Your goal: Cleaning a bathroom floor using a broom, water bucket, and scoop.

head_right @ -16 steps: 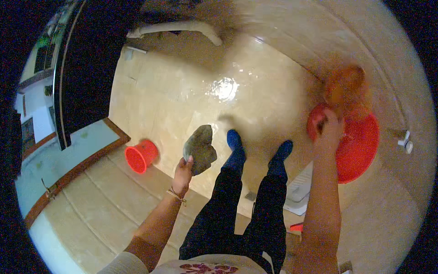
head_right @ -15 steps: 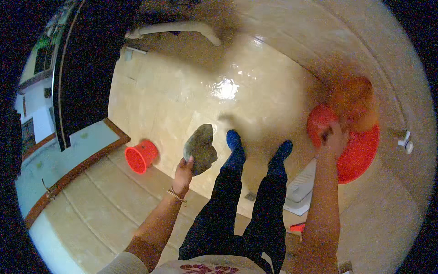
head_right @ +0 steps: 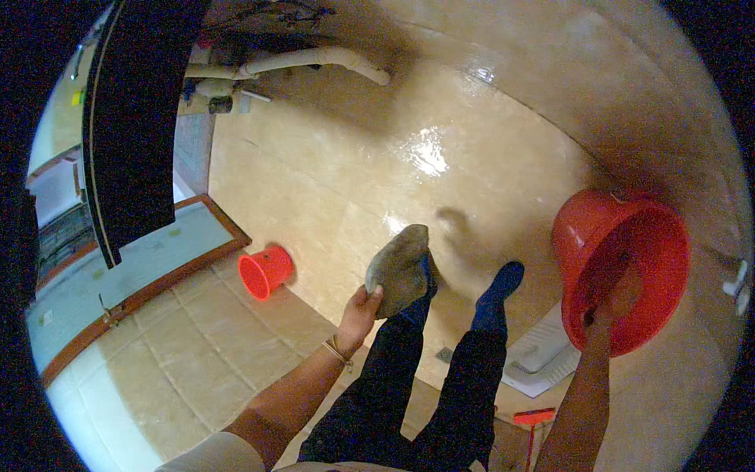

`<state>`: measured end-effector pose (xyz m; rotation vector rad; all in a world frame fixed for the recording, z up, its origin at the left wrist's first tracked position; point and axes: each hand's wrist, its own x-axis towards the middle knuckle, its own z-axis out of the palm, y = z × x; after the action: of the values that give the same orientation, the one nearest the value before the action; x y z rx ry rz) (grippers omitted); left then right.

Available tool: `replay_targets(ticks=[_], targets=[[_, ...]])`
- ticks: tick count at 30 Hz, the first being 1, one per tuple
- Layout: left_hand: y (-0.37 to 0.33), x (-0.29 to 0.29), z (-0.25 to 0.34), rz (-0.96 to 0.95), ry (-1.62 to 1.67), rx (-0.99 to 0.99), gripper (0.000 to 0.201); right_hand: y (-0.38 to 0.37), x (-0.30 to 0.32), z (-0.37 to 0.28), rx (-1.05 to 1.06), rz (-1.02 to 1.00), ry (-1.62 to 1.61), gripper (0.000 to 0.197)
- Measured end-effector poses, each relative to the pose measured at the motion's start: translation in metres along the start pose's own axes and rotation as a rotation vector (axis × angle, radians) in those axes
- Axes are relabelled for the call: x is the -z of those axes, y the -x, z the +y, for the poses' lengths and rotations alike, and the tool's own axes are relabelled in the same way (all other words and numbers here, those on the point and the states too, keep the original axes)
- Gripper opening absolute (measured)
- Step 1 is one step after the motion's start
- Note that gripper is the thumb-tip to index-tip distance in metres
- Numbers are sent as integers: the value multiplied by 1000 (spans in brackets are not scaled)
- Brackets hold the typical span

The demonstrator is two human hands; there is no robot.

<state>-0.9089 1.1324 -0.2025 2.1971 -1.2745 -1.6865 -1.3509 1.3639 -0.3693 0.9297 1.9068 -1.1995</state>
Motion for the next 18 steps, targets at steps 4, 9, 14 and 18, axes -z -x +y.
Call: replay_targets(ticks=[4, 9, 14, 18], targets=[[-3, -26, -11, -48, 58, 50, 36, -70, -3, 26, 167, -202, 222, 15], [7, -39, 8, -71, 25, 64, 38, -10, -45, 11, -57, -301, -10, 17], [11, -40, 10, -68, -18, 35, 38, 26, 0, 1, -73, -481, -271, 15], [19, -27, 28, -81, -3, 64, 37, 73, 39, -25, -271, -896, -475, 13]])
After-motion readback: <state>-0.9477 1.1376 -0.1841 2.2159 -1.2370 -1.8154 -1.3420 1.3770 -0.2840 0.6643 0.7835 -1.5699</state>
